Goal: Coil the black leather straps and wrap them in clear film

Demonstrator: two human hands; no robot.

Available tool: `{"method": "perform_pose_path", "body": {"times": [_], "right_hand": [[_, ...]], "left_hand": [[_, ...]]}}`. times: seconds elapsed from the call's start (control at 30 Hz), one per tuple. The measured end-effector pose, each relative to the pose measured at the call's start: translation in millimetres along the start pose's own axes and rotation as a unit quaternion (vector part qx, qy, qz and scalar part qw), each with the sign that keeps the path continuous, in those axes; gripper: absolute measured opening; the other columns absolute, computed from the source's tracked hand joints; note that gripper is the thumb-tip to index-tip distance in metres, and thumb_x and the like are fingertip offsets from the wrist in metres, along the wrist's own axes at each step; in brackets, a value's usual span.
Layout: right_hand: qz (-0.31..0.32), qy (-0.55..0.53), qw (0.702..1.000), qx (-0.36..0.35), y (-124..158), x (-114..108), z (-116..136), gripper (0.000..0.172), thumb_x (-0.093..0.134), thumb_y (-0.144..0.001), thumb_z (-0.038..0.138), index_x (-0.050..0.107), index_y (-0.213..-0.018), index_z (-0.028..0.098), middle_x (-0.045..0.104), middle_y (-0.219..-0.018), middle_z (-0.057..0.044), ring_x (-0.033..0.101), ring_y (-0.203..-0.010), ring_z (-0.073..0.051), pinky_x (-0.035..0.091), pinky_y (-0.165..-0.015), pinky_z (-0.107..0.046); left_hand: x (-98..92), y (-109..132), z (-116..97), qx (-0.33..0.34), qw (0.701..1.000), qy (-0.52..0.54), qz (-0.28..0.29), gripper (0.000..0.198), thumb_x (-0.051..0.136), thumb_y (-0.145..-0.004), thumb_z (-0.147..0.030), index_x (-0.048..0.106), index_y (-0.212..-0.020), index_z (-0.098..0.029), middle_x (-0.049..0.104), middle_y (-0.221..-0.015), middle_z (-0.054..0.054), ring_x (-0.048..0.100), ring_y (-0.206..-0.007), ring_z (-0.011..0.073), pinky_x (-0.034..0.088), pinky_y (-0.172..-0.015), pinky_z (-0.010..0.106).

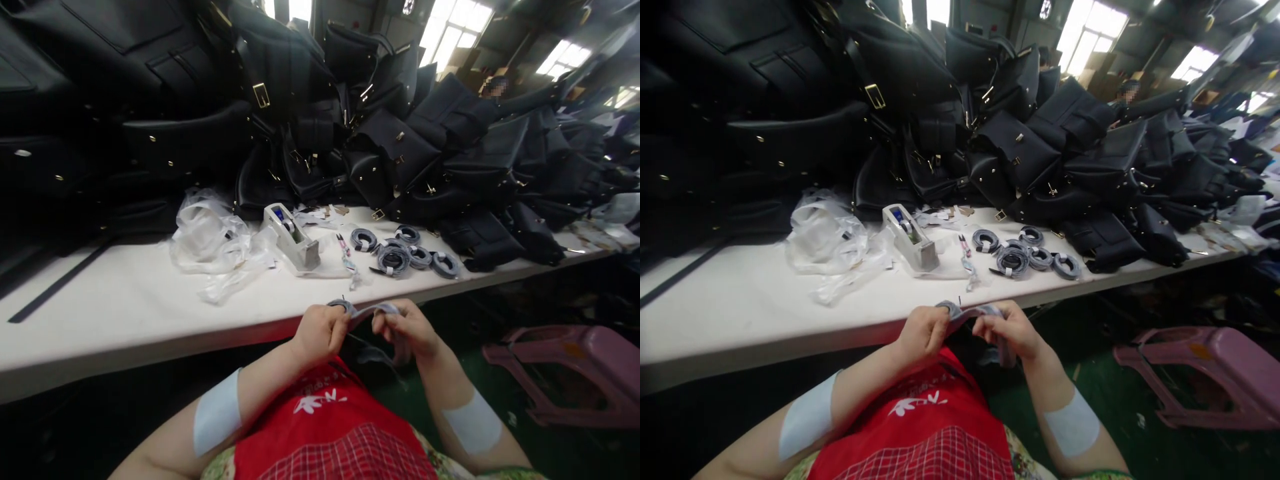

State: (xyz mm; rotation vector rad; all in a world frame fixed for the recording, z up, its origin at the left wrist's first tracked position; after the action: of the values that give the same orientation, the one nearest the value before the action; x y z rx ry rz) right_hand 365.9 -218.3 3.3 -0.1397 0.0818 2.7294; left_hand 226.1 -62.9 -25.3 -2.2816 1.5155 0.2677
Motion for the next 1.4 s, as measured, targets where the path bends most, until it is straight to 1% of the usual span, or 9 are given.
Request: {"method": "perform_pose_path", "body": {"times": [0.13,0.3,0.47,0.63,0.87,1.0,1.17,1.3,1.4], "right_hand": [[-0.127,0.226,0.963,-0.074,-11.1,-3.7,-8.3,0.039,0.064,-0.084,0.038,0.063,-0.116,0.016,0.067,-0.106,-0.012,0.061,-0.099,-0.026,0.047,-0.091,-0.040],[0.081,0.140,0.987,-0.003,-4.4,47.3,-31.2,0.037,0.052,-0.093,0.043,0.063,-0.116,0.016,0.069,-0.105,-0.010,0.063,-0.094,-0.023,0.051,-0.085,-0.036],[0.318,-0.036,0.943,0.093,8.2,77.1,-27.5,0.048,0.044,-0.096,0.051,0.065,-0.120,0.015,0.063,-0.072,-0.002,0.053,-0.057,-0.010,0.044,-0.055,-0.021],[0.169,-0.105,0.976,0.088,1.3,31.6,-9.6,0.051,0.053,-0.089,0.057,0.071,-0.098,0.009,0.057,-0.053,0.001,0.042,-0.038,-0.006,0.031,-0.038,-0.017],[-0.125,0.271,0.953,-0.045,-20.3,-5.9,-15.7,0.028,0.056,-0.090,0.038,0.069,-0.103,0.018,0.070,-0.099,-0.010,0.064,-0.094,-0.023,0.049,-0.085,-0.036],[-0.103,0.260,0.958,-0.071,-15.1,15.1,-30.6,0.034,0.044,-0.097,0.037,0.060,-0.120,0.018,0.066,-0.109,-0.011,0.061,-0.100,-0.024,0.046,-0.090,-0.036],[-0.001,0.103,0.993,0.055,-3.3,61.5,-48.6,0.041,0.041,-0.098,0.049,0.063,-0.107,0.016,0.055,-0.063,0.001,0.050,-0.055,-0.013,0.042,-0.056,-0.025],[0.157,-0.044,0.982,0.100,4.9,84.5,-35.7,0.042,0.046,-0.095,0.052,0.065,-0.102,0.015,0.053,-0.056,0.004,0.049,-0.051,-0.010,0.044,-0.058,-0.024],[0.122,-0.155,0.976,0.089,4.1,66.1,-20.6,0.040,0.054,-0.091,0.052,0.065,-0.093,0.014,0.046,-0.046,0.008,0.044,-0.043,-0.009,0.047,-0.059,-0.026]], "left_hand": [[1.8,-5.4,-19.3,-0.200,0.934,0.284,0.089,0.066,0.028,-0.091,-0.067,0.060,-0.061,-0.017,0.040,-0.039,-0.003,0.035,-0.035,0.0112,0.029,-0.042,0.025],[-9.3,-21.8,-28.8,-0.271,0.821,0.498,0.072,0.065,0.042,-0.084,-0.073,0.062,-0.066,-0.014,0.027,-0.031,-0.009,0.037,-0.032,0.0095,0.035,-0.043,0.021],[-12.8,-30.0,-11.1,-0.129,0.930,0.326,-0.112,0.058,0.035,-0.091,-0.066,0.062,-0.091,-0.014,0.057,-0.059,0.001,0.056,-0.055,0.0161,0.046,-0.058,0.028],[-3.1,-13.7,1.3,0.028,1.000,0.006,0.002,0.044,0.045,-0.089,-0.058,0.060,-0.080,-0.018,0.060,-0.074,0.007,0.054,-0.068,0.0205,0.041,-0.067,0.032],[-8.8,-10.8,-11.3,-0.221,0.909,0.299,0.186,0.068,0.025,-0.092,-0.067,0.062,-0.069,-0.015,0.037,-0.036,-0.005,0.030,-0.032,0.0106,0.024,-0.039,0.025],[-14.5,-19.6,-14.4,-0.269,0.833,0.455,0.165,0.065,0.039,-0.088,-0.069,0.066,-0.073,-0.011,0.032,-0.034,-0.008,0.033,-0.031,0.0094,0.033,-0.042,0.023],[-15.2,-34.1,-17.7,-0.192,0.846,0.494,0.060,0.051,0.047,-0.089,-0.060,0.062,-0.090,-0.012,0.050,-0.057,-0.004,0.049,-0.046,0.0099,0.046,-0.058,0.026],[-13.9,-34.4,-6.0,-0.082,0.978,0.182,-0.064,0.044,0.034,-0.095,-0.055,0.055,-0.090,-0.016,0.060,-0.076,0.006,0.059,-0.070,0.0196,0.048,-0.067,0.033],[-14.9,-27.2,1.6,0.015,0.995,-0.101,-0.015,0.038,0.038,-0.092,-0.051,0.054,-0.085,-0.017,0.061,-0.078,0.010,0.058,-0.074,0.0243,0.046,-0.071,0.037]]}}
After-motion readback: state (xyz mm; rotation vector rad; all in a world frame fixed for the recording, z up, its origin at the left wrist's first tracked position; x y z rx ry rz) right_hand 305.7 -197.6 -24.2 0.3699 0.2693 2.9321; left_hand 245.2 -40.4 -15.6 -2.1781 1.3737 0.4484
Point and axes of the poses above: each hand's wrist, its own y-axis away from the middle knuckle, its own x-axis out of the palm, z = x × y, the point moved 1 cm from there along -y, towards the middle knuckle
